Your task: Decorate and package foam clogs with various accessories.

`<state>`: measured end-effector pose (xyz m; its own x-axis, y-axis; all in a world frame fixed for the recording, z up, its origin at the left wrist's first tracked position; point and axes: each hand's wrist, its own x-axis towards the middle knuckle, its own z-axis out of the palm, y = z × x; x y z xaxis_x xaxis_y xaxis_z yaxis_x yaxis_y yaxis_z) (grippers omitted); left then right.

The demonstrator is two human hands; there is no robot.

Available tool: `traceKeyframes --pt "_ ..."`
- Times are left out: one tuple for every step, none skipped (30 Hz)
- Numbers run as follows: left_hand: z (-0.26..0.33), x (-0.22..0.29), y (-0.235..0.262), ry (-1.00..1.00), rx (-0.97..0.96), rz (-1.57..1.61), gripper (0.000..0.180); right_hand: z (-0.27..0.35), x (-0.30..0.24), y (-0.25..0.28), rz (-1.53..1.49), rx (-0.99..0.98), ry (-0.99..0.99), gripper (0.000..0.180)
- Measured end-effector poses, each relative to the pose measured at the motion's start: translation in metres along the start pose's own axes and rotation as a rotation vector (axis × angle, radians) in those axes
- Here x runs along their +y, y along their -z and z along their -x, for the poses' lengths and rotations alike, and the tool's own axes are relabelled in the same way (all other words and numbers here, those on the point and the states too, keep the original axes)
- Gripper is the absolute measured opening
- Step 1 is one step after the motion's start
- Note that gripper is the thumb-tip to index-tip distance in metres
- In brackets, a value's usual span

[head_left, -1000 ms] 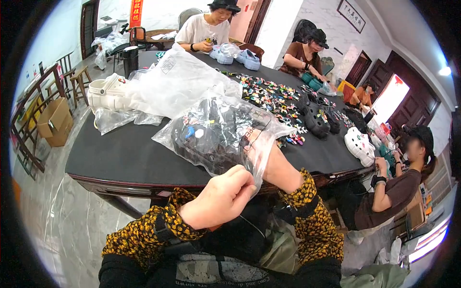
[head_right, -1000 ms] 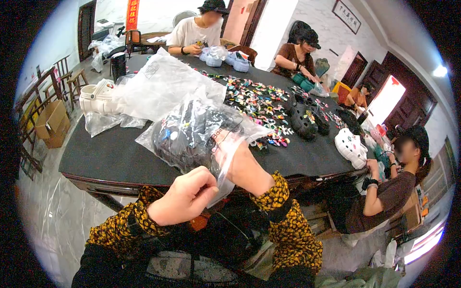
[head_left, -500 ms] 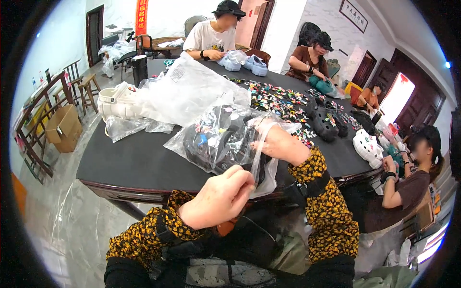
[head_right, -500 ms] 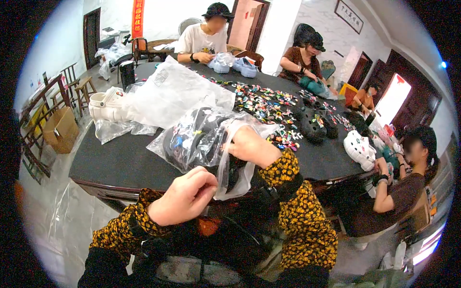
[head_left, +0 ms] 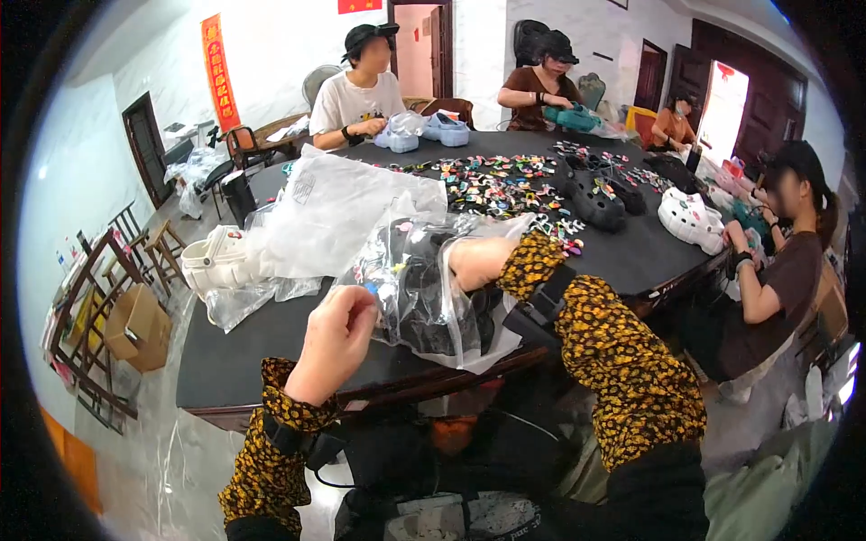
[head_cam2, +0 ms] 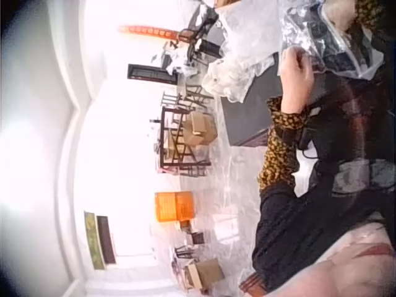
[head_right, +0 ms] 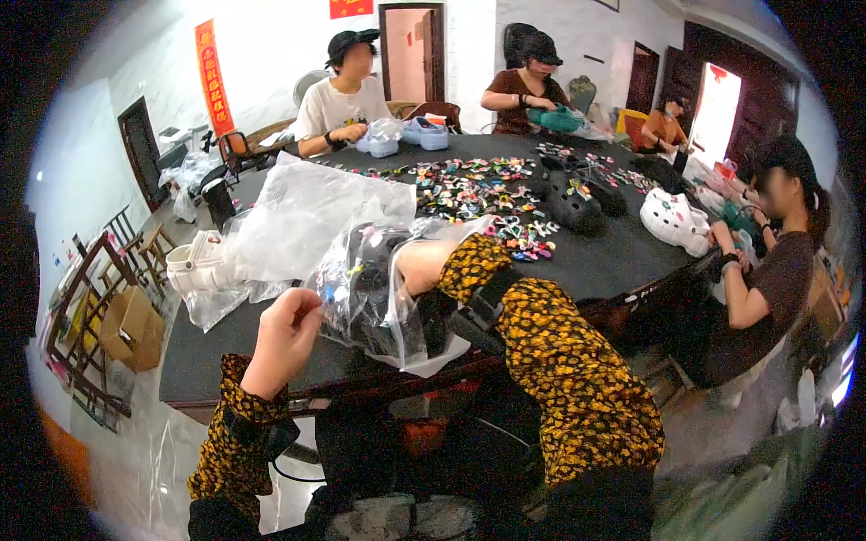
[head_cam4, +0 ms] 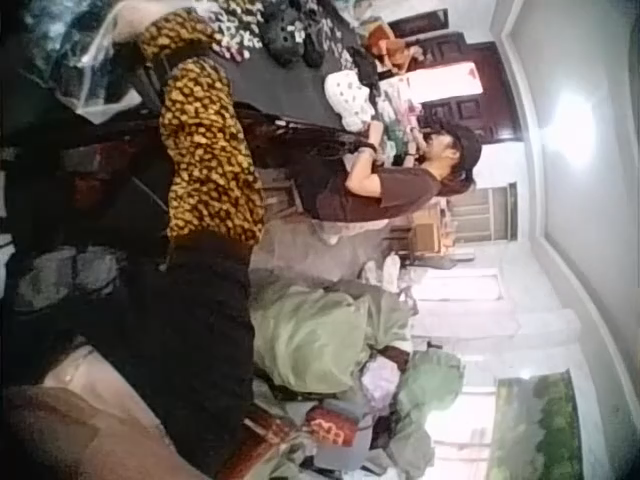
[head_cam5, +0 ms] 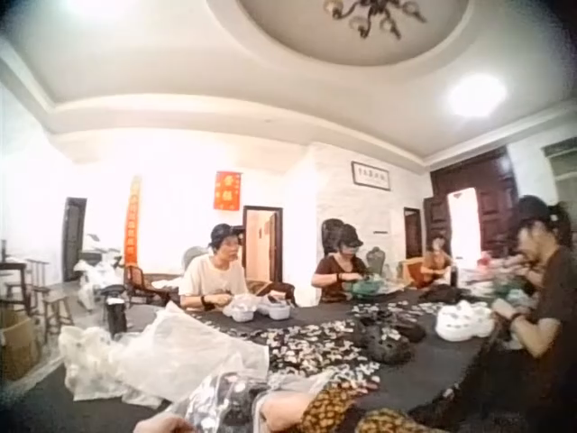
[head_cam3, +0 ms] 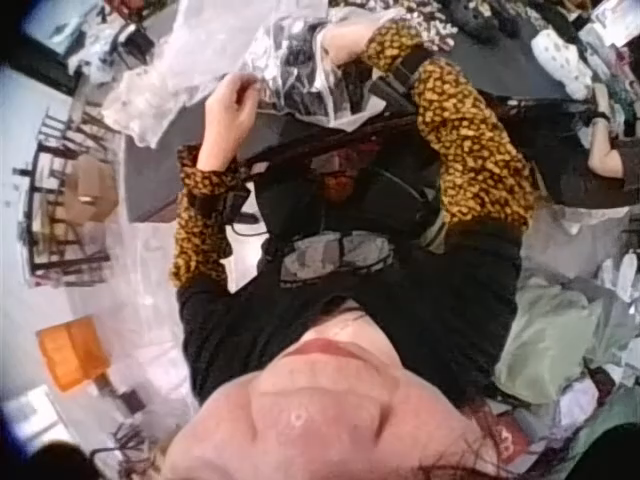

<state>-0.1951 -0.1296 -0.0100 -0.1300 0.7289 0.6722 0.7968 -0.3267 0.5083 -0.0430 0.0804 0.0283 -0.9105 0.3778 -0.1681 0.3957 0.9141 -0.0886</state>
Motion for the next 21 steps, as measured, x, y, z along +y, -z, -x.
traceKeyframes --pt "0.0 -0.003 0.001 0.047 0.002 0.017 0.009 0.001 -0.003 0.001 -0.013 0.022 0.039 0.04" --pt "-0.001 -0.005 0.001 0.095 0.005 0.035 0.009 -0.009 0.0 -0.01 -0.028 0.053 -0.008 0.039" --pt "-0.003 -0.008 0.0 0.081 -0.002 0.037 0.009 -0.015 0.011 -0.021 0.023 0.106 0.029 0.037" --pt "-0.004 -0.01 -0.001 0.088 -0.004 0.027 0.009 -0.015 0.014 -0.027 -0.009 0.176 0.047 0.036" --pt "-0.005 -0.012 0.0 0.094 -0.007 0.016 0.009 -0.013 0.018 -0.033 -0.041 0.247 0.065 0.036" --pt "-0.006 -0.013 0.002 0.093 -0.008 0.012 0.009 -0.011 0.015 -0.034 -0.043 0.25 0.066 0.036" --pt "-0.007 -0.014 0.004 0.096 -0.013 -0.004 0.009 -0.007 0.012 -0.034 -0.053 0.302 0.055 0.037" --pt "-0.007 -0.015 0.007 0.098 -0.018 -0.021 0.009 -0.003 0.009 -0.035 -0.063 0.353 0.043 0.037" --pt "-0.006 -0.016 0.012 0.099 -0.013 -0.032 0.009 0.001 0.001 -0.036 -0.011 0.426 0.034 0.021" --pt "-0.008 -0.019 0.014 0.092 0.01 -0.057 0.009 0.011 -0.004 -0.032 0.005 0.445 0.048 0.021" --pt "-0.01 -0.022 0.016 0.085 0.034 -0.08 0.009 0.019 -0.007 -0.028 0.022 0.464 0.063 0.021" --pt "-0.011 -0.025 0.022 0.086 0.029 -0.102 0.009 0.025 -0.01 -0.028 0.051 0.489 0.051 0.021" --pt "-0.015 -0.027 0.029 0.079 0.031 -0.11 0.009 0.034 -0.011 -0.025 0.094 0.568 0.111 0.02" --pt "-0.017 -0.03 0.032 0.057 0.07 -0.14 0.009 0.045 -0.014 -0.019 0.139 0.628 0.133 0.019" --pt "-0.021 -0.033 0.036 0.034 0.108 -0.17 0.009 0.053 -0.017 -0.015 0.183 0.687 0.155 0.018" --pt "-0.025 -0.038 0.041 0.002 0.111 -0.205 0.016 0.062 -0.017 -0.014 0.182 0.692 0.15 0.018" --pt "-0.029 -0.039 0.042 -0.005 0.106 -0.205 0.016 0.07 -0.016 -0.015 0.24 0.801 0.169 0.017" --pt "-0.031 -0.041 0.045 0.067 0.106 -0.161 0.022 0.075 -0.017 -0.014 0.296 0.909 0.197 0.017" --pt "-0.033 -0.043 0.047 0.138 0.106 -0.117 0.029 0.082 -0.018 -0.013 0.292 0.914 0.198 0.017" --pt "-0.034 -0.046 0.051 0.223 0.027 -0.095 0.04 0.091 -0.022 -0.01 0.323 0.922 0.243 0.018" --pt "-0.038 -0.041 0.051 0.211 0.023 -0.094 0.04 0.102 -0.024 -0.007 0.361 0.933 0.278 0.018"
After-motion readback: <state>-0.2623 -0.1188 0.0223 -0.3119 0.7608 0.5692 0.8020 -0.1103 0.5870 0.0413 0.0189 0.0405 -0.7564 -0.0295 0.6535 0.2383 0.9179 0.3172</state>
